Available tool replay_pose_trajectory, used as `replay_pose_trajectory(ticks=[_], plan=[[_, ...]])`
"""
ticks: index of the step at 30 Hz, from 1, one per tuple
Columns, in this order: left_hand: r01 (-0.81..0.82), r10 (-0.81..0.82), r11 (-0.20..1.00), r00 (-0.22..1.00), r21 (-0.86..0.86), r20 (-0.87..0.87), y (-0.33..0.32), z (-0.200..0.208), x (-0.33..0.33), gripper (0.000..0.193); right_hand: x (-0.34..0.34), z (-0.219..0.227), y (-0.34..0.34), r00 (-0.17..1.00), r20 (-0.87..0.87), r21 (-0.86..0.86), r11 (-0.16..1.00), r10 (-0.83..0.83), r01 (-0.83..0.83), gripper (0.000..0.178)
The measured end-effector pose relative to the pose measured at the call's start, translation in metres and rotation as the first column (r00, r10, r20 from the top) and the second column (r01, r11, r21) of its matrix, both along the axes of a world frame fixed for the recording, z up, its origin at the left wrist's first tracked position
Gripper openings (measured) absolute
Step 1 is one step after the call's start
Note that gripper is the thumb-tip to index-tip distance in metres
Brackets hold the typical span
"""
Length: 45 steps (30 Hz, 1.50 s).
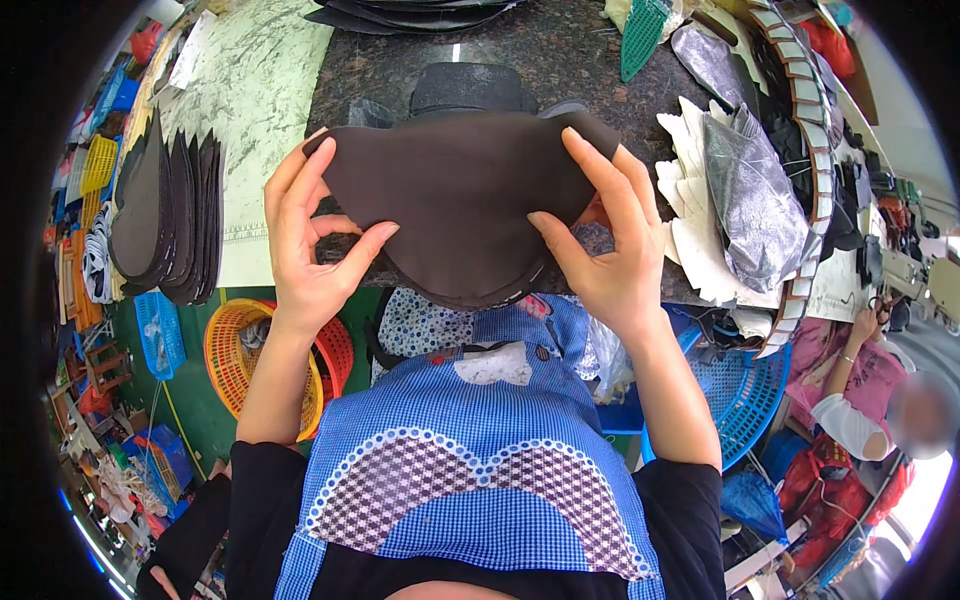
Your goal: The person assembles shoe components by peeling backing layers from cutouts and aligning and pressing the matching pieces together onto base panels by hand on a workbench.
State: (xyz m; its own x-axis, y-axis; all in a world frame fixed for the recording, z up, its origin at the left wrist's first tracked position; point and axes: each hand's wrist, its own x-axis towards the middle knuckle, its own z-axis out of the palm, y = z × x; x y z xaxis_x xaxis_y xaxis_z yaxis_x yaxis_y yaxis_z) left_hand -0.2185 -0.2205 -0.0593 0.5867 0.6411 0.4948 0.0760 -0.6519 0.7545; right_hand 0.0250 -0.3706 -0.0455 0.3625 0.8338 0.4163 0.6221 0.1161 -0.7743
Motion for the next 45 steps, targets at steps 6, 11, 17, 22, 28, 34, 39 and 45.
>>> replay_pose_trajectory(ticks=[6, 11, 17, 22, 28, 34, 39, 45], plan=[[-0.047, 0.071, 0.979, 0.99, 0.196, -0.12, 0.005, 0.001, 0.003, 0.086, 0.001, -0.005, 0.002, 0.998, 0.044, -0.06, 0.997, -0.046, 0.049, 0.07], [-0.063, 0.059, 0.997, 0.994, -0.043, -0.092, 0.008, -0.004, 0.006, 0.083, -0.001, 0.002, 0.007, 0.99, -0.107, -0.205, 0.976, -0.094, 0.071, 0.07], [-0.17, 0.14, 0.975, 0.97, -0.146, -0.197, 0.013, 0.002, 0.018, 0.059, 0.001, 0.008, 0.009, 0.986, -0.131, -0.28, 0.958, -0.101, 0.061, 0.069], [-0.261, 0.399, 0.869, 0.871, 0.42, -0.287, 0.016, 0.02, 0.038, 0.036, 0.003, 0.013, 0.008, 0.988, -0.119, -0.273, 0.96, -0.094, 0.059, 0.068], [0.227, -0.09, 0.918, 0.917, 0.324, -0.388, -0.025, 0.009, 0.053, 0.052, 0.006, 0.012, 0.006, 0.999, -0.032, -0.161, 0.987, -0.016, 0.011, 0.058], [0.288, -0.041, 0.9, 0.804, 0.328, -0.593, -0.014, 0.023, 0.052, 0.072, 0.015, 0.009, 0.021, 0.977, -0.162, -0.249, 0.964, -0.136, 0.093, 0.04], [0.3, -0.045, 0.908, 0.765, 0.293, -0.642, -0.007, 0.019, 0.053, 0.101, 0.028, 0.008, 0.03, 0.984, -0.047, -0.308, 0.939, -0.172, 0.149, 0.04], [0.3, -0.072, 0.923, 0.752, 0.242, -0.655, -0.007, 0.025, 0.052, 0.127, 0.037, 0.022, 0.037, 0.923, 0.298, 0.021, 0.968, -0.244, 0.25, 0.041]])
